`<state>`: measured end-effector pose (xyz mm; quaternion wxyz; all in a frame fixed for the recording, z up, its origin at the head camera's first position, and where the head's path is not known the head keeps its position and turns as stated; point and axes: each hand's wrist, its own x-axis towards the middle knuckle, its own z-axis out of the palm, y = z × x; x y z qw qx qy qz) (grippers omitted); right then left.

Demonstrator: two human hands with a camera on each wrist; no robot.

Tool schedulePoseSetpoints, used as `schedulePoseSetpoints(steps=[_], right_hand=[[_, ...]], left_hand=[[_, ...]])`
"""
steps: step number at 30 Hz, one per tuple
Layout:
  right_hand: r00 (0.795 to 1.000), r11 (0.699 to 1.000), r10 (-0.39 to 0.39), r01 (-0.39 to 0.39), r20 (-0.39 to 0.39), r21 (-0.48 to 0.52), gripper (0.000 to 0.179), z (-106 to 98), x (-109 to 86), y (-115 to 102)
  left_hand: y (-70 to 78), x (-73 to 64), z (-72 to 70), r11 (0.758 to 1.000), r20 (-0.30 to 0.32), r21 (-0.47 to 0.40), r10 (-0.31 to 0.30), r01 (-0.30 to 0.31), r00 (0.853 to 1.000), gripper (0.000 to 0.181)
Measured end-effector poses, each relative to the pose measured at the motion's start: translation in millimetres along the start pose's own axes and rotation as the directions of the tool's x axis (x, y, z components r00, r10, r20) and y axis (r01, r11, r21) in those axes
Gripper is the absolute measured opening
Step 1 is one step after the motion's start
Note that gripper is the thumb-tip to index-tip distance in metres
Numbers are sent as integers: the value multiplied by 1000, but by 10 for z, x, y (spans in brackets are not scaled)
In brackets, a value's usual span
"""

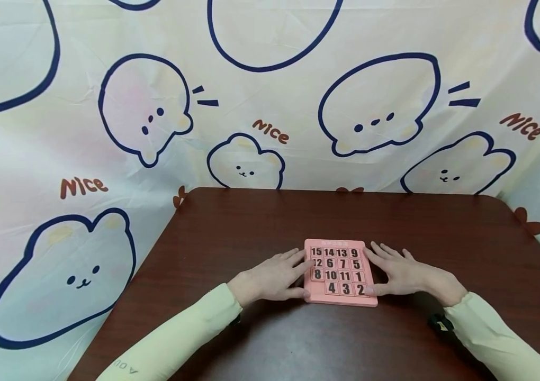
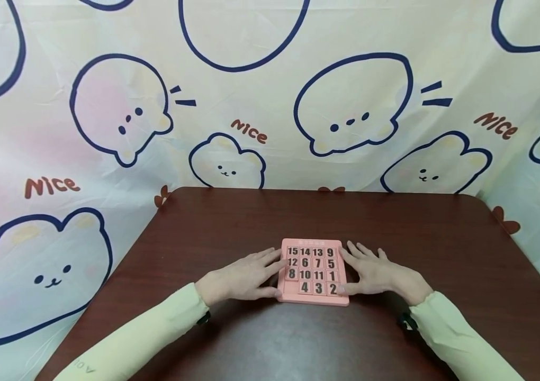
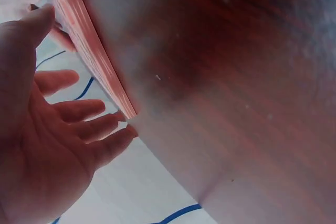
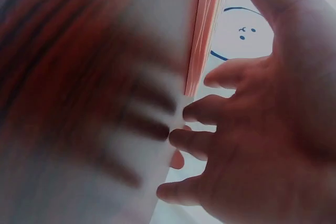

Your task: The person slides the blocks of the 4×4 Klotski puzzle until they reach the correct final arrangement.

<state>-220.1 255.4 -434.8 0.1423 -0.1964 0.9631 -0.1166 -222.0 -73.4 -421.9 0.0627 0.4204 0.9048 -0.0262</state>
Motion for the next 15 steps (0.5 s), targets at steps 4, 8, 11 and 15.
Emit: schedulePoseSetpoints(steps=[4, 8, 11, 15], right_hand=[[1000, 1000, -1, 2, 16, -22, 112, -12, 4, -34], [1000, 1000, -1, 2, 27, -19, 112, -19, 6, -39], [999, 1000, -2, 2, 41, -23, 113, -19, 1, -31], [998, 1000, -3, 4, 55, -19, 115, -29, -3, -30]], left_hand=[[26, -12, -7, 997, -15, 71, 8, -7, 1000, 81], [58, -12, -4, 992, 5, 130, 7, -7, 1000, 84], [80, -8, 2, 989, 41, 145, -7, 1, 999, 83], [86, 2, 0, 988, 77, 156, -21, 9, 997, 76]])
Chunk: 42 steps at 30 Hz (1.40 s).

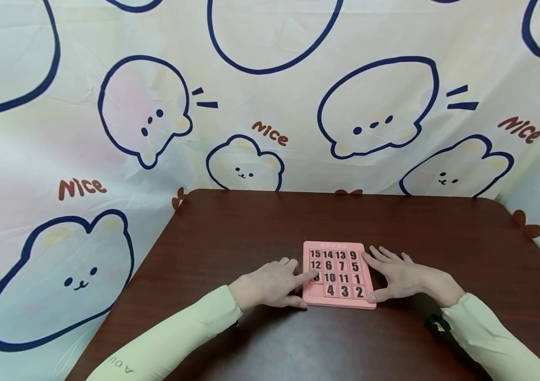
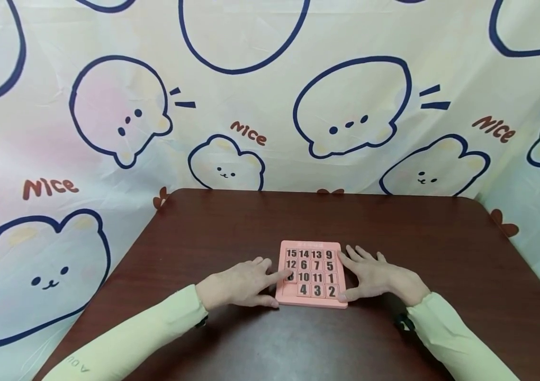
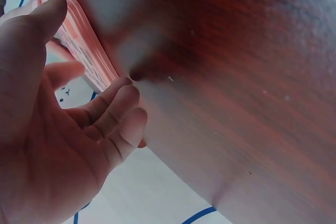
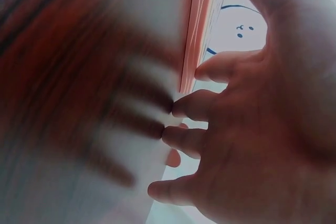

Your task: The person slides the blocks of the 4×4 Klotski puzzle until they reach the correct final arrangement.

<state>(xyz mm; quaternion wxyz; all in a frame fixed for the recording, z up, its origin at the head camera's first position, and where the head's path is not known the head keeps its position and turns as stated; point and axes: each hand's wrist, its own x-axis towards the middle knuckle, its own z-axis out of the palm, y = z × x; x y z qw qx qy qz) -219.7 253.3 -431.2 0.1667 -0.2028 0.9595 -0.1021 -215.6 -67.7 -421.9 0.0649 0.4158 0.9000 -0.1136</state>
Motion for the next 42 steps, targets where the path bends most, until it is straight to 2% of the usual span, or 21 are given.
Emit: schedulePoseSetpoints(steps=[3, 10, 15, 21, 24, 30, 35, 39, 42], right_hand=[[1000, 1000, -5, 5, 1, 16, 116, -12, 1, -8], [1000, 1000, -4, 4, -1, 18, 116, -15, 19, -6], [1000, 1000, -5, 5, -2, 20, 117, -1, 28, 7], [1000, 1000, 3, -3, -3, 19, 115, -1, 24, 17], [1000, 1000, 1, -1, -1, 27, 115, 1, 19, 17], [1000, 999, -2, 2, 0, 33, 115, 2, 9, 14], [1000, 999, -6, 6, -3, 42, 115, 0, 2, 15], [1000, 999, -2, 2, -2, 40, 115, 2, 2, 17], [1000, 999, -2, 2, -2, 40, 115, 2, 3, 17]], left_hand=[[-13, 7, -8, 1000, 4, 3, 3, -3, 1000, 72], [-62, 22, 10, 999, -80, -7, 46, -47, 996, 72], [-64, 7, 35, 998, -42, -60, 14, -16, 999, 71], [-20, -23, 47, 997, -14, -77, -1, 0, 1000, 66], [25, -54, 47, 997, 0, -71, -3, 3, 1000, 66], [160, -168, 36, 1000, 25, 2, -5, 5, 1000, 70], [269, -273, 34, 998, 23, 58, 17, -18, 1000, 74], [283, -288, 17, 998, 14, 55, 31, -31, 999, 75], [242, -246, -2, 1000, 3, 13, 28, -28, 1000, 74]])
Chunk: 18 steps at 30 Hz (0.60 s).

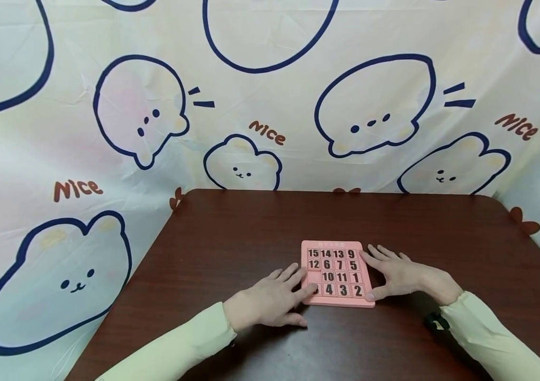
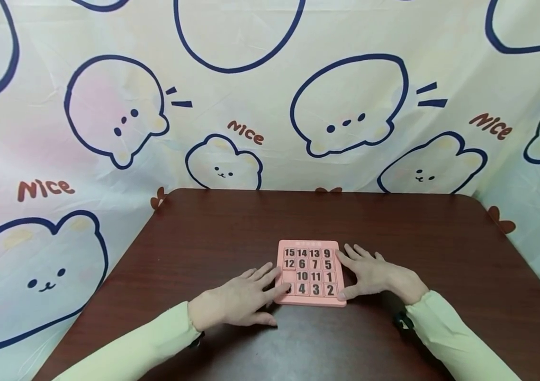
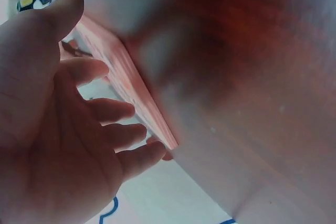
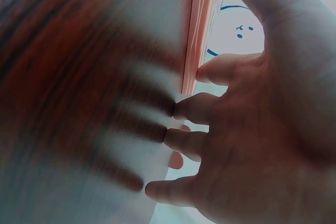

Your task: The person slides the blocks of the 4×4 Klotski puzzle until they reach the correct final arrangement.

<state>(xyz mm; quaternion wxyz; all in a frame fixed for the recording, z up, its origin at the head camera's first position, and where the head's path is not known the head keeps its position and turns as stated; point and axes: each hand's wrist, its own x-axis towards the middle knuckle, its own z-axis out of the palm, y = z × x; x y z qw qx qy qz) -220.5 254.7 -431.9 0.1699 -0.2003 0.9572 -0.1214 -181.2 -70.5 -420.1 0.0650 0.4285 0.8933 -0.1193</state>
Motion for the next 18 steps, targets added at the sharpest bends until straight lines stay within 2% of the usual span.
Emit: schedulePoseSetpoints(steps=[6, 12, 18], right_hand=[[1000, 1000, 1, -1, -2, -7, 114, -9, -2, -4], [1000, 1000, -20, 20, -11, -7, 113, 2, -12, -4], [1000, 1000, -18, 18, -4, 7, 114, -5, -10, 0]], left_hand=[[-174, 154, -11, 991, -12, -128, -37, 35, 999, 76], [-330, 288, 42, 981, -15, -172, -95, 91, 995, 79], [-385, 349, 48, 968, 51, -214, -121, 129, 991, 90]])
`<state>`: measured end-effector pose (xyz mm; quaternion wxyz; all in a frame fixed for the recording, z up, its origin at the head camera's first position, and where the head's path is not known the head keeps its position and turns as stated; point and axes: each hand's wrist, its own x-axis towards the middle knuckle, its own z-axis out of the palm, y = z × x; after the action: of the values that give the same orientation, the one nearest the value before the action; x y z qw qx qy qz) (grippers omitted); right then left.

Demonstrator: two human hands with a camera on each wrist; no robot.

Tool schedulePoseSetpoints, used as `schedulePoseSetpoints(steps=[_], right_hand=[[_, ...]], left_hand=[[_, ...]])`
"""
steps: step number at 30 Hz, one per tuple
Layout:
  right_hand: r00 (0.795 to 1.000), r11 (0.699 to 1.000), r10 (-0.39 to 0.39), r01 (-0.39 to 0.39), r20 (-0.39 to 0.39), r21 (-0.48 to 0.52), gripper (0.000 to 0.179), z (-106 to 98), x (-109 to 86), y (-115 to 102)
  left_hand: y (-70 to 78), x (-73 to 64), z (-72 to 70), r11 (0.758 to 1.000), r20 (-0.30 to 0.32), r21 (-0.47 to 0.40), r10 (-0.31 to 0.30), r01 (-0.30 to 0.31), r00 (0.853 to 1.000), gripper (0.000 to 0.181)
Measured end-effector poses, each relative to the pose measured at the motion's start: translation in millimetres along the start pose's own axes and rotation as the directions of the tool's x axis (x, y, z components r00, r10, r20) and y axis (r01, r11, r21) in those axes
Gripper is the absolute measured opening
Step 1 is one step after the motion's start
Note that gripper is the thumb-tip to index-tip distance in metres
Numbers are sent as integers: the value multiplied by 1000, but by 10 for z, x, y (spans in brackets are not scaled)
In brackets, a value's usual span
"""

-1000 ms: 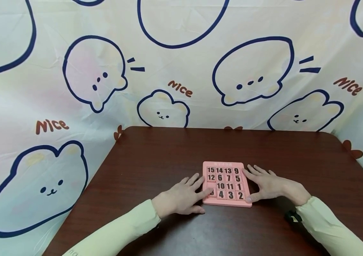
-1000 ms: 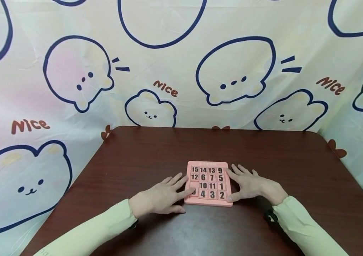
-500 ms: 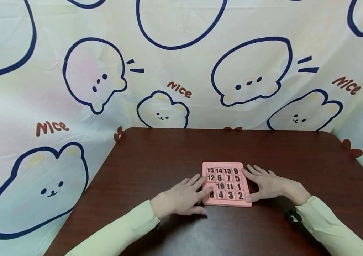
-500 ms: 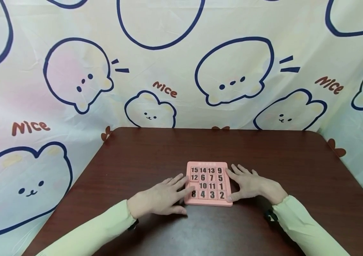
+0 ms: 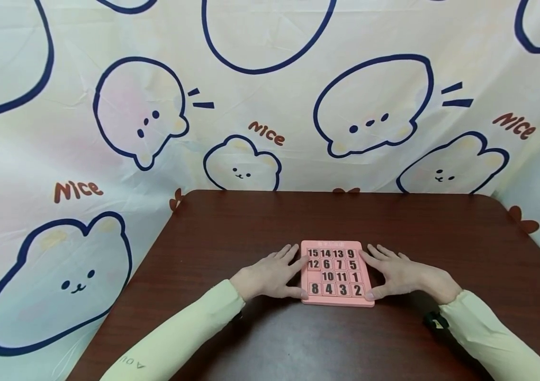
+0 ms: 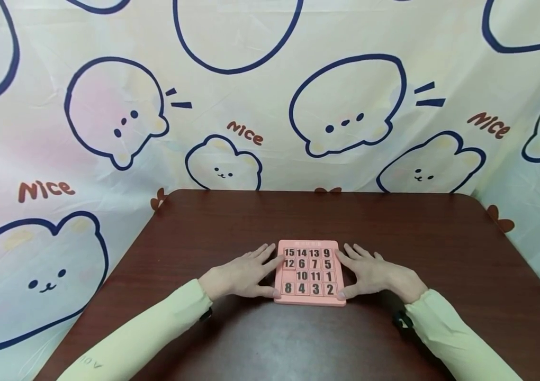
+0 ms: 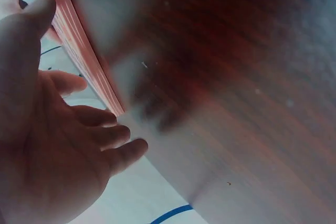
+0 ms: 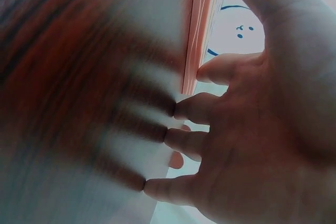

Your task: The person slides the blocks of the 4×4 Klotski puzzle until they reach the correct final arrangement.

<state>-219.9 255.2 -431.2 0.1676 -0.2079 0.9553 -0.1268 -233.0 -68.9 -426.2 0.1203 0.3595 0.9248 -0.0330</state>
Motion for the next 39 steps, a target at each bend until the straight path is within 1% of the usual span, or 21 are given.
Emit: schedulePoseSetpoints(steps=[2, 5, 12, 22, 29, 35, 39], right_hand=[[1000, 1000, 0, 0, 0, 5, 114, -7, 4, 0], [1000, 1000, 6, -6, 1, 1, 114, -5, 4, 3], [1000, 999, 21, -21, 9, -37, 114, 11, -26, 16], [998, 999, 42, -42, 52, -11, 109, -18, -25, 8], [997, 999, 47, -48, 55, 3, 110, -3, -30, 2], [998, 999, 48, -48, 51, 0, 110, 17, -32, -1], [998, 999, 49, -49, 49, -4, 110, 20, -26, -4]], left_hand=[[-2, 7, -5, 1000, 19, -24, -7, 7, 1000, 95], [4, 15, 3, 999, 26, -42, -3, 4, 1000, 98], [34, 33, 0, 1000, 20, -14, 3, -3, 1000, 98], [55, 19, -13, 1000, 33, 1, -4, 4, 999, 93], [93, -18, 4, 998, 25, 68, 8, -10, 1000, 87], [181, -95, 5, 995, 20, 101, 1, -3, 1000, 79], [244, -166, 9, 989, 21, 146, -7, 4, 1000, 73]])
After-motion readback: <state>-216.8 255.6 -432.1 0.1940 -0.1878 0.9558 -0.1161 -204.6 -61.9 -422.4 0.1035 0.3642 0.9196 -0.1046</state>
